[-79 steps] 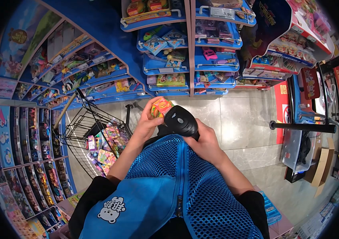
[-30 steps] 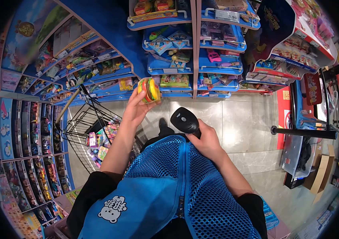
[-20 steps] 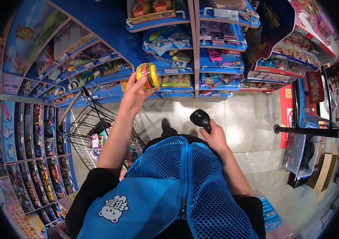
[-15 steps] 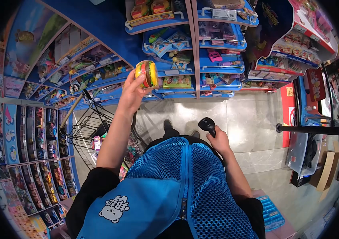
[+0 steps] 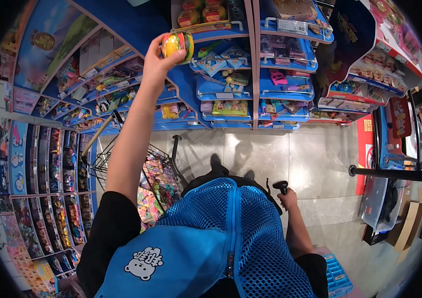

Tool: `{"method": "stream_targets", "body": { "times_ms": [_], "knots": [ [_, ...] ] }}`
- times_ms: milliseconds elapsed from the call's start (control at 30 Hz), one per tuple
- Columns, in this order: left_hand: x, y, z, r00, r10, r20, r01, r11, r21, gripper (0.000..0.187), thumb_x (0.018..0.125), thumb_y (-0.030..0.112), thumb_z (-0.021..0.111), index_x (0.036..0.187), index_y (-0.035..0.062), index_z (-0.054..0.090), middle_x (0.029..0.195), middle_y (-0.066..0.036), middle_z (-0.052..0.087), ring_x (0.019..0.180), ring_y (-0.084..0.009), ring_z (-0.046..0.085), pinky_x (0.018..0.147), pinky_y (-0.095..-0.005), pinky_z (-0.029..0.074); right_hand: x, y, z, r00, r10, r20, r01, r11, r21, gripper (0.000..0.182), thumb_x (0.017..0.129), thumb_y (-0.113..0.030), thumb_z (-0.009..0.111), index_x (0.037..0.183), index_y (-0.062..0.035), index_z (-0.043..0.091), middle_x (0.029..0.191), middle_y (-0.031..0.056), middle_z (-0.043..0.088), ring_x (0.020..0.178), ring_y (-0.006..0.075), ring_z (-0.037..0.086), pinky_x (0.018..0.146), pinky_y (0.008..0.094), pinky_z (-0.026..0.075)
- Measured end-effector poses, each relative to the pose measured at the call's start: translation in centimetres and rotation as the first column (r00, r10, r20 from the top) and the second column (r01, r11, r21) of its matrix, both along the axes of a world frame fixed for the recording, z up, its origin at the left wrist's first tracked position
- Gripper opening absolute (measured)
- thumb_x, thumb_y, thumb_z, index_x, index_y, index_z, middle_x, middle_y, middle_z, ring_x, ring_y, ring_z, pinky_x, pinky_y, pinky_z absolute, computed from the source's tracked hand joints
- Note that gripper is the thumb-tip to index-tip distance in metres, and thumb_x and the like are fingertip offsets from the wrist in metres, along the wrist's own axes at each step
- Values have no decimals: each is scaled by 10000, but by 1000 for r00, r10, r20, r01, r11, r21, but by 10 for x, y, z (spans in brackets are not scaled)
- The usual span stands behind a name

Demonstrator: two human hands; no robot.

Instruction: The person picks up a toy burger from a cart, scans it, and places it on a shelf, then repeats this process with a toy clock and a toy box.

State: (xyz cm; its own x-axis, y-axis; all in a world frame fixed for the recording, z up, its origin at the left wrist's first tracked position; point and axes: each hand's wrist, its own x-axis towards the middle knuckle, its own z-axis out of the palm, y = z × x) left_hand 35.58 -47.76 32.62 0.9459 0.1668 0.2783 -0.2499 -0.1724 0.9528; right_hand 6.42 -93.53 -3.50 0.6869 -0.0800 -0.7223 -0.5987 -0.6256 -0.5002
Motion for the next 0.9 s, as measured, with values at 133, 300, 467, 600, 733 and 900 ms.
{"method": "stream_targets", "body": {
  "times_ms": [133,300,467,600,733,900],
  "knots": [
    [49,14,9,990,60,126,-97,946,310,719,741,203,855,1304,-35,475,1184,-140,608,1079,-202,617,926,-320,508,7,2,0,989,-141,-39,144,987,69,279,733,-178,688,885,6,544,618,105,613,456,206,614,406,349,501],
    [109,15,30,960,145,241,-268,732,626,806,615,326,884,1266,20,518,1185,-205,613,1063,-337,631,933,-410,509,16,27,5,974,-222,-45,226,970,95,251,760,-174,684,886,-8,546,608,94,604,451,198,604,383,354,484],
    [168,12,27,926,88,367,-348,578,739,660,657,321,843,1237,145,582,1282,-163,556,1298,-396,420,1012,-672,338,7,60,10,931,-364,-9,361,919,157,229,780,-160,689,882,-14,545,609,91,592,445,194,588,360,354,463],
    [189,2,15,847,64,527,-482,509,713,686,696,378,811,1304,186,559,1347,-172,505,1297,-422,411,972,-699,331,0,76,17,925,-379,26,375,922,101,253,771,-153,692,930,3,573,630,95,608,459,200,605,373,364,487],
    [216,6,12,797,4,604,-546,434,717,641,727,426,796,1247,108,595,1257,-176,574,1214,-401,494,1020,-574,346,-6,77,5,897,-442,-1,442,896,44,273,765,-154,696,959,6,590,649,99,625,472,204,620,381,368,499],
    [234,28,11,874,-76,479,-384,494,780,686,726,426,811,1270,80,579,1278,-168,591,1186,-359,551,1023,-442,408,4,89,8,848,-529,-27,530,846,65,271,766,-160,696,953,4,589,645,96,622,466,208,614,384,362,496]
  ]
}}
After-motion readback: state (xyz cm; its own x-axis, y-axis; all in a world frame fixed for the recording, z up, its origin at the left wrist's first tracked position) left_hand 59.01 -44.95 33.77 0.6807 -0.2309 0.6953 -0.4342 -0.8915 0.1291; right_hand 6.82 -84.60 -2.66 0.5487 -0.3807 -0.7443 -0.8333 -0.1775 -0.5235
